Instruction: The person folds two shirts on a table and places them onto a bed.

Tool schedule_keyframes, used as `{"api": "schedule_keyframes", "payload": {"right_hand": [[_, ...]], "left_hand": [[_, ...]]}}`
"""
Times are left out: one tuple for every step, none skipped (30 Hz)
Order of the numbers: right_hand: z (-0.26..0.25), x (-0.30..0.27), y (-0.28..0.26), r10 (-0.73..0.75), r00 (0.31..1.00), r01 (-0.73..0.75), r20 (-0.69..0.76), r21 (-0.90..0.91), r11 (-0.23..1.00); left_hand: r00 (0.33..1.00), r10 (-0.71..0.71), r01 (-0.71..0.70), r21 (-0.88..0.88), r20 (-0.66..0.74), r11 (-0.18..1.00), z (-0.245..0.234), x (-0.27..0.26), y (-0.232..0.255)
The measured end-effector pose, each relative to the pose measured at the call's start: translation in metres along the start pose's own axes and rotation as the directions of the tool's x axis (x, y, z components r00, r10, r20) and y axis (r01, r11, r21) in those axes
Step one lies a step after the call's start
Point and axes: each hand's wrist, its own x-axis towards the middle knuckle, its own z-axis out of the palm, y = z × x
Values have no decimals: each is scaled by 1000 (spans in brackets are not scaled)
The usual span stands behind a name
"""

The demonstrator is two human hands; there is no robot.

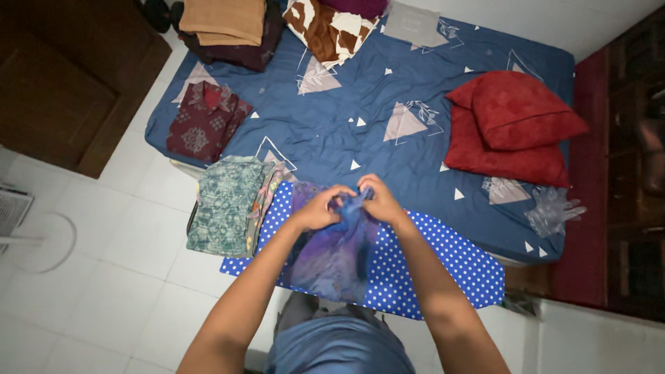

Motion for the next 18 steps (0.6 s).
{"api": "schedule_keyframes", "payload": {"right_hand": [[-4,3,-12,-65,998,65,1,-122,990],[-7,4,-25,-66,998,66,1,-121,990],[-11,6,-39,-4,999,13,44,-206,978],[-14,6,-53,64,995,-38,81,-291,956],[-18,5,-66,65,994,-39,82,-290,956],[-23,4,-79,231,971,-201,56,-329,923],[-27,4,-90,390,921,-356,24,-363,861],[-31,4,-99,392,920,-357,25,-362,861],[-37,3,-107,358,934,-340,-20,-366,866],[-45,5,-113,318,946,-319,-66,-374,871],[-56,6,-117,316,946,-317,-67,-375,871],[-69,6,-121,351,937,-340,-3,-252,906],[-82,5,-124,375,925,-366,65,-127,922],[-94,5,-126,371,926,-362,62,-128,924],[-107,4,-128,408,879,-413,246,-36,910],[-119,-1,-128,418,804,-479,423,45,877],[-128,-6,-127,418,806,-478,419,45,877],[-134,-9,-126,353,814,-366,461,-65,928]], "left_hand": [[994,112,-111,87,-11,990,1,1,3],[975,224,-219,175,-9,960,2,1,5],[974,225,-219,175,-10,960,2,1,6],[974,227,-223,229,7,948,2,2,8],[973,228,-226,282,24,932,3,2,12],[973,227,-225,283,24,932,4,1,17],[961,277,-252,437,7,863,4,-1,24],[945,327,-267,578,0,771,5,-2,32],[946,325,-266,577,0,772,4,-3,41],[921,389,-292,693,18,659,-1,-1,52],[893,447,-305,793,46,528,-5,1,63],[892,449,-305,794,45,526,-9,4,75],[881,473,-334,730,15,597,-13,6,89],[869,495,-365,658,-14,659,-15,9,104],[867,499,-368,660,-12,655,-16,9,120],[869,488,-357,581,-80,732,-15,7,136],[871,468,-347,492,-146,798,-13,5,153],[870,472,-351,494,-143,795,-13,3,169]]}}
